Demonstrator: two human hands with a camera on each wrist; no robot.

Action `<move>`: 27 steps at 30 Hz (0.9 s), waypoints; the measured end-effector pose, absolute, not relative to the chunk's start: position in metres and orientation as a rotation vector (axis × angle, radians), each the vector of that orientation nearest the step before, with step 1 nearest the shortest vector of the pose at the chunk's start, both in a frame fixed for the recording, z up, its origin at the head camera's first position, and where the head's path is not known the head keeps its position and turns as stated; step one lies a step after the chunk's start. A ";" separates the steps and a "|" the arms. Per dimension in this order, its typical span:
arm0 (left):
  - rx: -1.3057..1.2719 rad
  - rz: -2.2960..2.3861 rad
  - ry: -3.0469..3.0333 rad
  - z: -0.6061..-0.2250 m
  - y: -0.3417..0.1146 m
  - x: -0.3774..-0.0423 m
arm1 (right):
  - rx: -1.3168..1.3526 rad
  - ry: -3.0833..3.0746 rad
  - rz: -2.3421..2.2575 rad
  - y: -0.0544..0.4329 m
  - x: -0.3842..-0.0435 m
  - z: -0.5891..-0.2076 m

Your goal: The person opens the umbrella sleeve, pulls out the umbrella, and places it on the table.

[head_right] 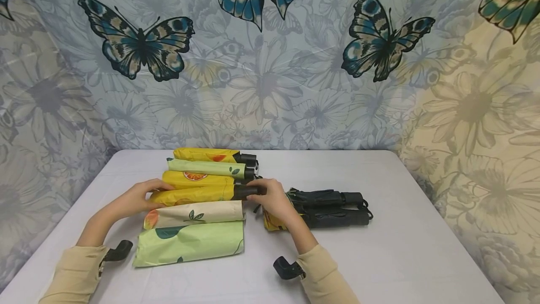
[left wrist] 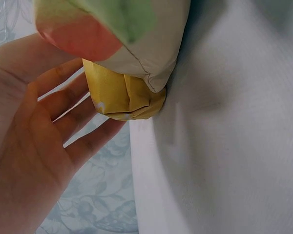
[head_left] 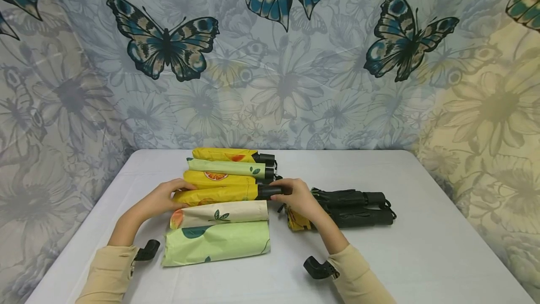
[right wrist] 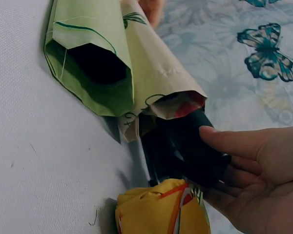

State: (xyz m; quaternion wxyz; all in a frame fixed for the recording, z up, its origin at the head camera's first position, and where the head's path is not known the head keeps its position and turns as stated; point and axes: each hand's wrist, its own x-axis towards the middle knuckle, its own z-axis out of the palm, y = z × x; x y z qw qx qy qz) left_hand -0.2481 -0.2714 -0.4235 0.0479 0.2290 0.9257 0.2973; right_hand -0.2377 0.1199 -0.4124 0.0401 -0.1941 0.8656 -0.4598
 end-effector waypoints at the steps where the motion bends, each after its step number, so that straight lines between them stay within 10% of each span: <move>1: 0.698 0.909 2.820 -0.424 -0.271 -0.248 | -0.585 2.650 -1.413 0.121 -0.238 -0.412; 27: 0.656 0.904 2.803 -0.424 -0.270 -0.248 | -0.389 2.618 -1.494 0.159 -0.237 -0.410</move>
